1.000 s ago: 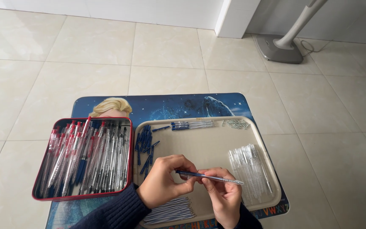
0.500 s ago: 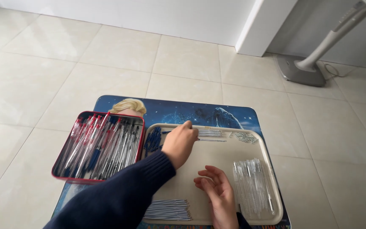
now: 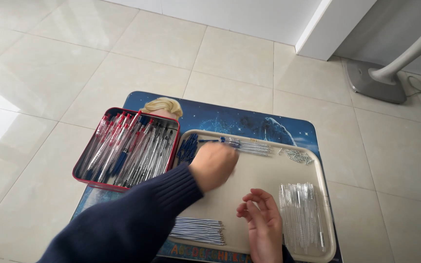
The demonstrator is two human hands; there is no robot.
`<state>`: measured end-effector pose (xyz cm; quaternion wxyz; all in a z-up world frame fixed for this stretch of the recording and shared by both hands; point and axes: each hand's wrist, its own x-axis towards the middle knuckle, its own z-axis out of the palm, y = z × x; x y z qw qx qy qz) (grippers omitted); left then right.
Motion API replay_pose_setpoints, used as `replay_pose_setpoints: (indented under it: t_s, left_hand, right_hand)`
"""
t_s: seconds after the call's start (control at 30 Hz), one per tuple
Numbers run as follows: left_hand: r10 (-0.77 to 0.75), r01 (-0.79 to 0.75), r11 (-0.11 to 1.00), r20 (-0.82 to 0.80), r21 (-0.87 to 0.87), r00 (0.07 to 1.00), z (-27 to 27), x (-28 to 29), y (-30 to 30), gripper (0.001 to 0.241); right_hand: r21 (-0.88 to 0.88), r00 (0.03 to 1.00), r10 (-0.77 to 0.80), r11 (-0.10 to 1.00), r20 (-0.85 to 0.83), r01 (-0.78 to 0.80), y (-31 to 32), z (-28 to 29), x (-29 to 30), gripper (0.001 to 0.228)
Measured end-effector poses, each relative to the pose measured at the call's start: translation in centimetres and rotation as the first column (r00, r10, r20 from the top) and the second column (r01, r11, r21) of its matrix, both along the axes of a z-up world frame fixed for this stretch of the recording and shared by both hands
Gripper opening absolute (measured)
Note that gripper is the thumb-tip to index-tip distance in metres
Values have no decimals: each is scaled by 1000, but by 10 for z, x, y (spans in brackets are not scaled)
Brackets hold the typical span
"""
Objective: Manually assembling ballpoint pens by inserting ink refills into barrels and attaching caps.
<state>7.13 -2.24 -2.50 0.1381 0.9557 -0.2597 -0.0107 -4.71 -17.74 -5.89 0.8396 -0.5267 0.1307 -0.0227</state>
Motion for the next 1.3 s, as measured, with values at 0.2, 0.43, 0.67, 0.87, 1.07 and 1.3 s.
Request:
replay_pose_setpoints:
  t_s: [0.2, 0.43, 0.67, 0.87, 1.07, 1.3]
  left_hand:
    - [-157, 300, 931, -517, 206, 841, 24, -72, 32, 29]
    - [-206, 224, 974, -340, 14, 917, -22, -97, 54, 24]
    - [-308, 297, 951, -171, -86, 936, -41, -103, 64, 19]
    - [-322, 275, 928, -170, -250, 932, 19, -90, 66, 15]
    - [-180, 17, 839, -247, -544, 952, 37, -80, 72, 15]
    - [6, -121, 926, -307, -357, 952, 7, -74, 68, 16]
  right_hand:
    - [-66, 1000, 29, 997, -10, -29, 3, 7, 0, 17]
    - [-121, 1000, 24, 992, 13, -22, 10, 13, 0, 11]
    - [-256, 992, 83, 965, 98, -56, 17, 21, -1, 6]
    - [-699, 935, 351, 679, 40, -225, -30, 82, -6, 14]
    - [-993, 975, 213, 85, -65, -84, -129, 84, 65, 12]
    - [-972, 947, 288, -222, -142, -79, -172, 22, 146, 17]
